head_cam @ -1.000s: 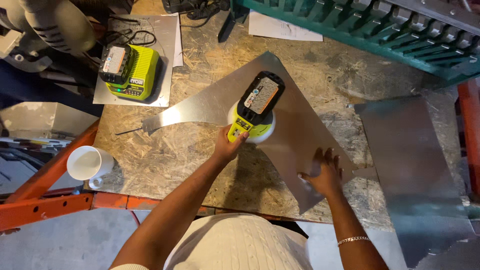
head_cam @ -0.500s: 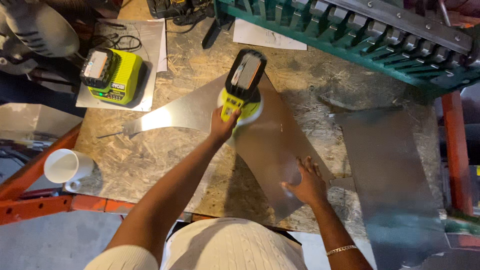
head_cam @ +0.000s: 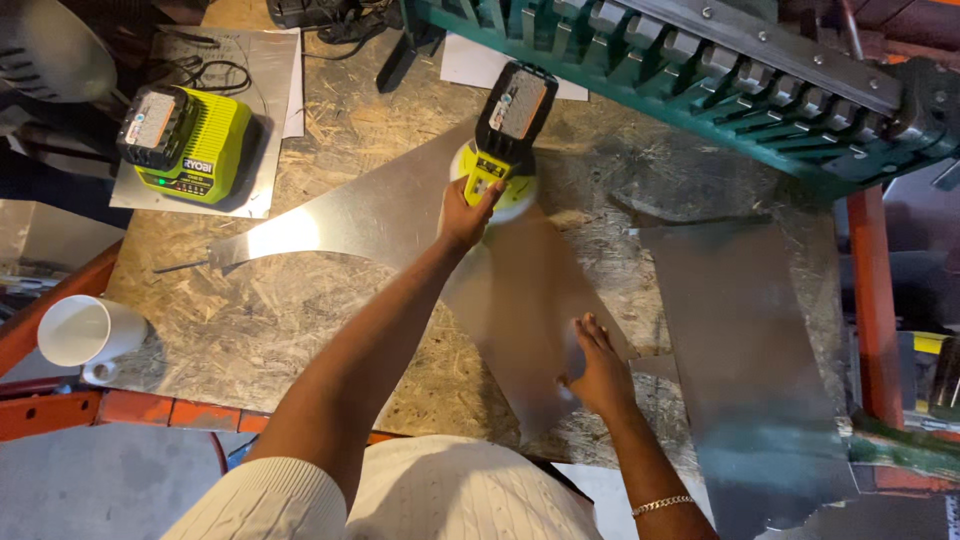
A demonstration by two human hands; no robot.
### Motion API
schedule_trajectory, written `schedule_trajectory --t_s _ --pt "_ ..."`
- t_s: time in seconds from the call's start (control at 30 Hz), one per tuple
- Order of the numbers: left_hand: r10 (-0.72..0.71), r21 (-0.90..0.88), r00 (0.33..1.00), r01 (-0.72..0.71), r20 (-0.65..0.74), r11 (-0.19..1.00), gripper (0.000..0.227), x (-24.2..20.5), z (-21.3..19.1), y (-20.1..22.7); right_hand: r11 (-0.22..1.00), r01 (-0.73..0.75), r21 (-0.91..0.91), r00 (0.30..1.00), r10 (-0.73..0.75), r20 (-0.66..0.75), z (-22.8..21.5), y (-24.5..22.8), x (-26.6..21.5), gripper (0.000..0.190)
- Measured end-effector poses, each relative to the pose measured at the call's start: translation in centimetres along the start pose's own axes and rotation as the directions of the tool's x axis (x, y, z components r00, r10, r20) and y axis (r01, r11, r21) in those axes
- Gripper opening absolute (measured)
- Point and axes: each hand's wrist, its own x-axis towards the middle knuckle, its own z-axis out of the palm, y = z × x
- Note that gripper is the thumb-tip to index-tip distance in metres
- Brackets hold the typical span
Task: The person sands a piece of sheet metal using a handheld power sander, moving the sander across the surface while holding the metal steady with the other hand.
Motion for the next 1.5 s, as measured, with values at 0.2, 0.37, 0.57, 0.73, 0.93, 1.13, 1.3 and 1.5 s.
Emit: schedule_trajectory --t_s 0.2,0.37,0.57,0.73,0.93,1.13,1.3,1.5 --pt "-0.031 0.119 0.999 0.027 0.035 0.993 0.034 -2.7 -0.4 -2.1 0.999 0.001 0.039 1.000 -0.001 -0.017 -0.8 -0.7 -0.7 0.104" --pt "-0.093 0.115 0.987 0.078 0.131 0.990 0.036 -6.2 0.1 -0.3 0.996 0.025 0.082 0.999 -0.021 -0.049 -1.9 -1.9 -2.0 0.097" --pt "-0.106 0.106 0.979 0.088 0.176 0.991 0.036 -9.3 2.2 0.7 0.992 0.002 0.122 0.997 0.007 -0.074 -0.1 -1.5 -2.4 0.101" --pt "-0.119 0.134 0.958 0.086 0.262 0.987 0.036 -11.5 2.9 3.7 0.987 -0.150 0.055 0.975 0.157 -0.155 2.0 -0.2 -2.5 0.113" --pt "-0.108 0.105 0.951 0.080 0.290 0.991 0.038 -11.1 3.6 2.9 0.988 -0.151 0.034 0.976 0.155 -0.151 -2.3 -3.8 -4.9 0.087" --pt "-0.077 0.053 0.964 0.065 0.256 0.996 0.039 -7.7 3.3 1.9 0.993 -0.101 0.067 0.982 0.111 -0.156 0.3 -1.6 -3.8 0.108" --pt "-0.069 0.064 0.984 0.059 0.164 0.996 0.035 -5.5 1.8 1.7 0.987 -0.116 0.112 0.982 0.130 -0.134 -0.7 -2.4 -4.7 0.109" --pt "-0.052 0.087 0.997 0.046 0.062 0.995 0.037 -2.8 -2.6 -0.4 0.988 -0.139 0.072 0.983 0.146 -0.111 -0.3 -1.9 -4.1 0.106"
